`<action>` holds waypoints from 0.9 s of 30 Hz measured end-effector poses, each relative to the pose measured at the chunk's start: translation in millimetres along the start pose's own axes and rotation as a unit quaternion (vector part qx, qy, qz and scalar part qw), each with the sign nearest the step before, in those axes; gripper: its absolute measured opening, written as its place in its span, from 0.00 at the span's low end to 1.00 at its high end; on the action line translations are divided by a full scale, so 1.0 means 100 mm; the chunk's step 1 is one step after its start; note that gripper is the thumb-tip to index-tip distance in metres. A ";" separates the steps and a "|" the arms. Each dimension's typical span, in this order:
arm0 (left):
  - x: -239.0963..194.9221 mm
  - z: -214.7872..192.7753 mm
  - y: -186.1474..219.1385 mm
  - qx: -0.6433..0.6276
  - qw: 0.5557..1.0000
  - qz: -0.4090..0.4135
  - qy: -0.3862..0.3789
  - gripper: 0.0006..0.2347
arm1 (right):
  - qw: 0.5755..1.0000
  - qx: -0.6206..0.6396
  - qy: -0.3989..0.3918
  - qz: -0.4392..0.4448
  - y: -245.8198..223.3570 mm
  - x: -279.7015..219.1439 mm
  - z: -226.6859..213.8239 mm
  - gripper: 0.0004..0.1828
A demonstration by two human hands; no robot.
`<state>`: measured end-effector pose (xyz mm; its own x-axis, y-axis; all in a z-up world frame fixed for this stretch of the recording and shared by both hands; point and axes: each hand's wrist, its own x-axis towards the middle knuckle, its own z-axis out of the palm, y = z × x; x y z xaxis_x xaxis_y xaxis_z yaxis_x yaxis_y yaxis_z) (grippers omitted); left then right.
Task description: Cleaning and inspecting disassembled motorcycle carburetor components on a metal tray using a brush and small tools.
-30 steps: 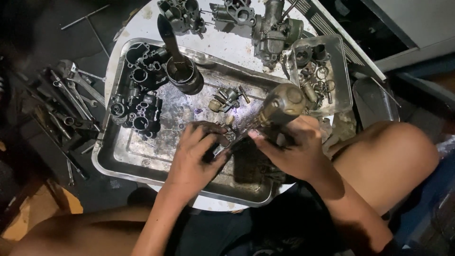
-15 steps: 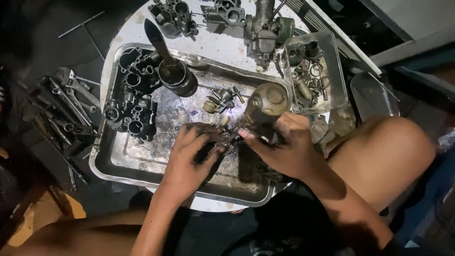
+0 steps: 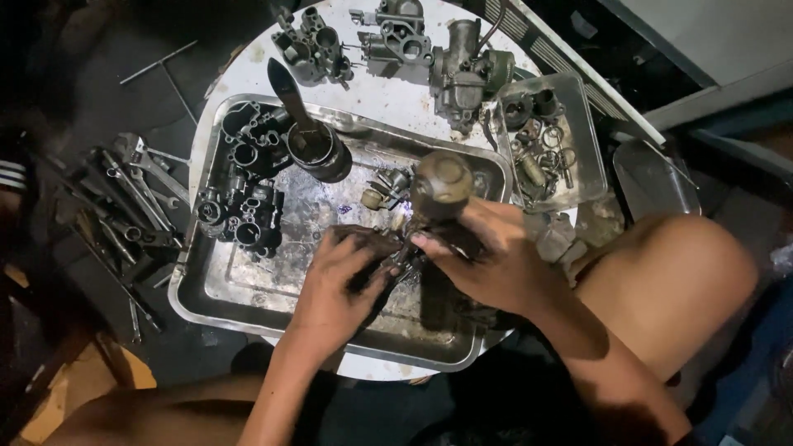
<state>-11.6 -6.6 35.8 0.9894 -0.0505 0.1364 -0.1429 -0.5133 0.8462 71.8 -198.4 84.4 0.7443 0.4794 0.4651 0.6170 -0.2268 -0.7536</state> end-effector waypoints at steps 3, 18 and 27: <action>0.04 -0.03 0.08 -0.058 0.998 -0.003 0.002 0.17 | 0.998 0.053 -0.027 -0.028 -0.09 0.08 0.01 0.06; -0.10 0.35 -0.14 0.064 0.991 0.007 0.119 0.08 | 0.971 0.205 -0.117 -0.035 -0.04 0.15 0.15 0.02; -0.19 0.46 -0.20 0.016 0.989 0.036 0.142 0.06 | 0.981 0.173 -0.078 -0.040 -0.06 0.15 0.17 0.14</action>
<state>-26.4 -35.2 -7.6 0.9283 0.1529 0.3390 -0.2071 -0.5446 0.8127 75.4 -175.2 87.9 0.6324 0.6135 0.4730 0.5284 0.1048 -0.8425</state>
